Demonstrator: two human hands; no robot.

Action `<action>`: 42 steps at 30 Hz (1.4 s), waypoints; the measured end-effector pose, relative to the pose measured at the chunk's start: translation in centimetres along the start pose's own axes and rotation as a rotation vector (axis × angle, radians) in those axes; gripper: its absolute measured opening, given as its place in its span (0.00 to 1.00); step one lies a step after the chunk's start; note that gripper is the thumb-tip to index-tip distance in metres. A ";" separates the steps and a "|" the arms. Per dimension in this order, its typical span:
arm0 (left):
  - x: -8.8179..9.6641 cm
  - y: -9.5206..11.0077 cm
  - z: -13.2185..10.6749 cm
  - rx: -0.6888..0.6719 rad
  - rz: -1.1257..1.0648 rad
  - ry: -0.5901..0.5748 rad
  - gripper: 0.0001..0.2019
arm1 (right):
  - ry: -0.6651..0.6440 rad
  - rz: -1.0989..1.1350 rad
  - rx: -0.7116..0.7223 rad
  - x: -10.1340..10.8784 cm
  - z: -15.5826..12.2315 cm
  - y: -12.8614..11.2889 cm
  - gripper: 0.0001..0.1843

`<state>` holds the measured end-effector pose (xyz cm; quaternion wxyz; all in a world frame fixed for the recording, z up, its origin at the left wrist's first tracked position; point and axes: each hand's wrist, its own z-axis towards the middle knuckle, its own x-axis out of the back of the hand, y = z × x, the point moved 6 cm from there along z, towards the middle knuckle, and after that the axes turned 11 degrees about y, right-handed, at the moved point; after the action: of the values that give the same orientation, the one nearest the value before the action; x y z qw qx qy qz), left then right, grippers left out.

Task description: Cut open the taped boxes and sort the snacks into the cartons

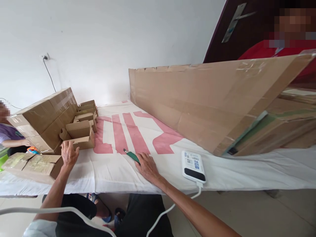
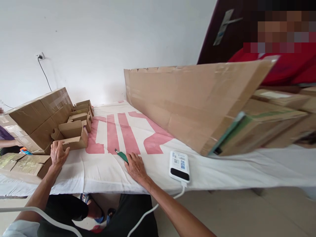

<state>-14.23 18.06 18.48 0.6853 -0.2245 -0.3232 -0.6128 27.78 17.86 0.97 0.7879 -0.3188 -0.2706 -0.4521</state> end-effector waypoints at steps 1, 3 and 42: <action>-0.6 -0.2 -0.7 0.042 -0.055 -0.024 0.14 | 0.002 0.003 0.001 0.0 0.0 0.0 0.14; -2.4 -0.7 -1.9 0.137 -0.152 -0.121 0.09 | 0.008 0.006 0.003 0.1 0.0 0.0 0.14; -15.5 2.1 5.0 0.307 -0.444 -0.436 0.24 | 0.050 0.046 -0.018 0.0 -0.8 0.5 0.18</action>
<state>-13.62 32.70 10.99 0.4759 -0.1688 -0.5912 -0.6288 28.36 17.50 0.31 0.8017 -0.3206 -0.2392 -0.4442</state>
